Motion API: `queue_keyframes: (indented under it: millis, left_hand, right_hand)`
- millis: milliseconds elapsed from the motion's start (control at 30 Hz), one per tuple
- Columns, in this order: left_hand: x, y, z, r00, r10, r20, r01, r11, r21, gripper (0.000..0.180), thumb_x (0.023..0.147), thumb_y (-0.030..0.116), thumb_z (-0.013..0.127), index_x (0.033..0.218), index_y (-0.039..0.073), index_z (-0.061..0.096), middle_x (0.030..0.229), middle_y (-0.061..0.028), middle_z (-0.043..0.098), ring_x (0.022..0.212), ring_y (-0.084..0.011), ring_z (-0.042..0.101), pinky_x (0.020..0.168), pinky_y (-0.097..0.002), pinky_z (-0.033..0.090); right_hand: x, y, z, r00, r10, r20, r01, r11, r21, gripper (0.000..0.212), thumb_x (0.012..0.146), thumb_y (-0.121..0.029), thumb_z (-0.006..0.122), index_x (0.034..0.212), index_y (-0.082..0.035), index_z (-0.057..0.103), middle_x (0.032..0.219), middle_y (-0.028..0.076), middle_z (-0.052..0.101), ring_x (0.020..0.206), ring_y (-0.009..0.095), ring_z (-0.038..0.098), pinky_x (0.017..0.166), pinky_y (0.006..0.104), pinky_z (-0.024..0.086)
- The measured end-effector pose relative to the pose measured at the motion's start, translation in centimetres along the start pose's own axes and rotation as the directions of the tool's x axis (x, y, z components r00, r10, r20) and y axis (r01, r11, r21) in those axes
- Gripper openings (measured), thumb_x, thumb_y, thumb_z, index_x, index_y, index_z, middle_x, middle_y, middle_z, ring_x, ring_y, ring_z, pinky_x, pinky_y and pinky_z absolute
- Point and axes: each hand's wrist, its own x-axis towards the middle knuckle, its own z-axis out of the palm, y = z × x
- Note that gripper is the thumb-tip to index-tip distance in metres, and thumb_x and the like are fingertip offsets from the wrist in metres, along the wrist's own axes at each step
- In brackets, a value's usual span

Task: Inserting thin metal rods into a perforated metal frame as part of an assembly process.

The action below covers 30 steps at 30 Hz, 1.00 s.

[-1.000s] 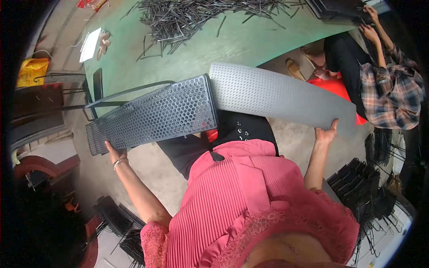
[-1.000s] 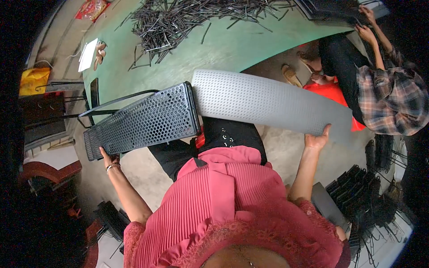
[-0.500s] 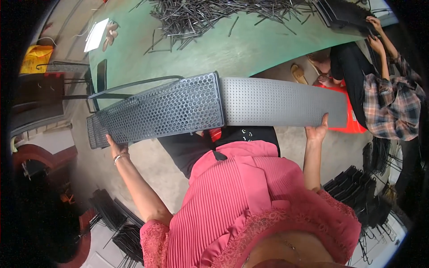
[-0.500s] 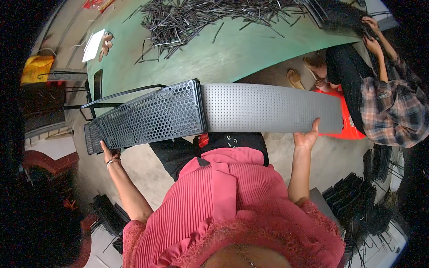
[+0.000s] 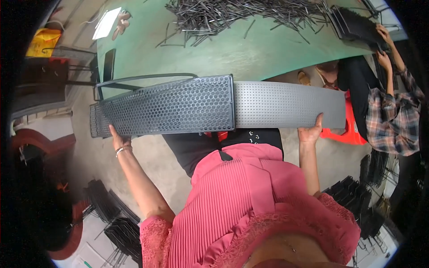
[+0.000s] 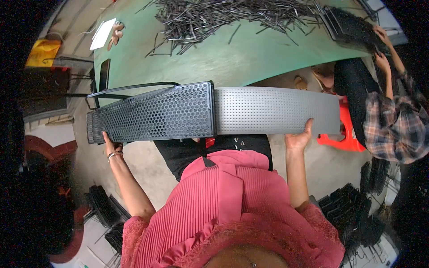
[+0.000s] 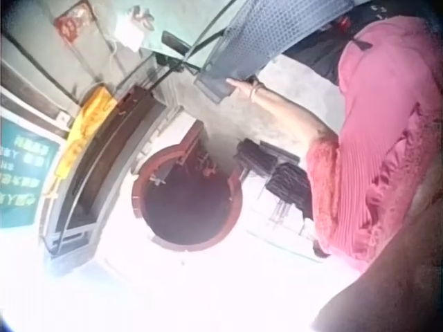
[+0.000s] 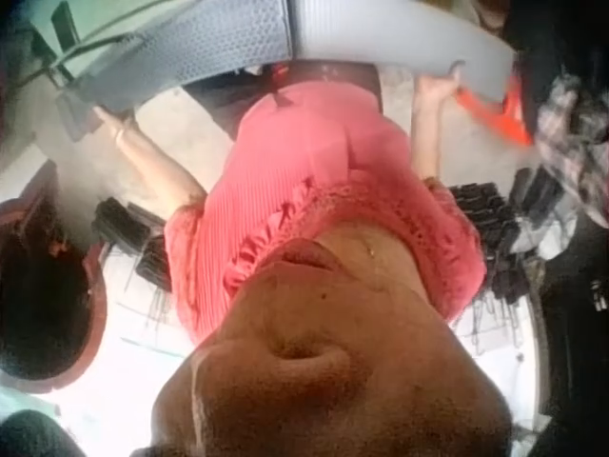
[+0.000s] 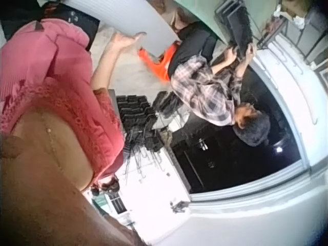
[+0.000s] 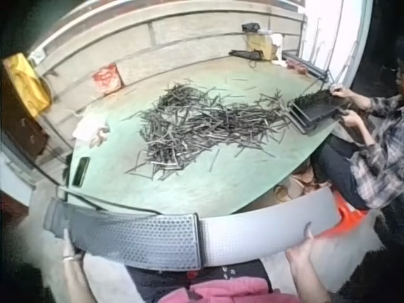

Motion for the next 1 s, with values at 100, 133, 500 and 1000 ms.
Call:
queue_keyframes:
  millis: [100, 133, 500, 1000]
  left_hand:
    - [0.4, -0.2, 0.2, 1.000, 0.025, -0.014, -0.025, 1.000, -0.007, 0.069, 0.080, 0.051, 0.057, 0.129, 0.006, 0.041, 0.129, -0.0105, 0.047, 0.116, -0.0279, 0.047, 0.097, -0.0407, 0.040]
    - [0.4, -0.3, 0.3, 1.000, 0.022, 0.009, -0.022, 0.999, -0.041, 0.067, 0.081, 0.050, 0.057, 0.128, 0.005, 0.041, 0.129, -0.0110, 0.047, 0.116, -0.0283, 0.047, 0.097, -0.0417, 0.040]
    - [0.4, -0.2, 0.2, 0.998, 0.040, 0.057, -0.031, 0.988, -0.149, 0.062, 0.083, 0.040, 0.059, 0.128, 0.002, 0.039, 0.129, -0.0136, 0.045, 0.115, -0.0295, 0.047, 0.097, -0.0437, 0.040]
    - [-5.7, -2.1, 3.0, 0.990, -0.077, 0.118, 0.086, 0.994, -0.073, 0.080, 0.078, 0.070, 0.041, 0.136, 0.015, 0.031, 0.134, -0.0102, 0.039, 0.121, -0.0297, 0.038, 0.098, -0.0550, 0.027]
  right_hand:
    - [-1.0, 3.4, 1.5, 0.996, 0.086, 0.017, -0.087, 0.993, 0.077, 0.045, 0.090, -0.038, 0.046, 0.124, -0.008, 0.046, 0.128, 0.006, 0.047, 0.119, 0.026, 0.042, 0.101, 0.0463, 0.031]
    - [-1.5, 4.5, 2.1, 0.987, 0.146, 0.067, -0.154, 0.980, 0.125, 0.046, 0.090, -0.039, 0.046, 0.125, -0.009, 0.046, 0.128, 0.006, 0.047, 0.119, 0.027, 0.042, 0.101, 0.0463, 0.030]
    - [-4.2, 9.2, 6.9, 0.910, 0.341, 0.236, -0.369, 0.926, 0.086, 0.051, 0.087, -0.041, 0.050, 0.126, -0.010, 0.044, 0.128, 0.007, 0.047, 0.120, 0.026, 0.040, 0.103, 0.0458, 0.028]
    - [-5.1, 9.7, 4.7, 0.924, 0.261, 0.278, -0.329, 0.915, 0.232, 0.050, 0.084, -0.037, 0.057, 0.124, -0.009, 0.048, 0.128, 0.005, 0.048, 0.121, 0.025, 0.040, 0.103, 0.0466, 0.027]
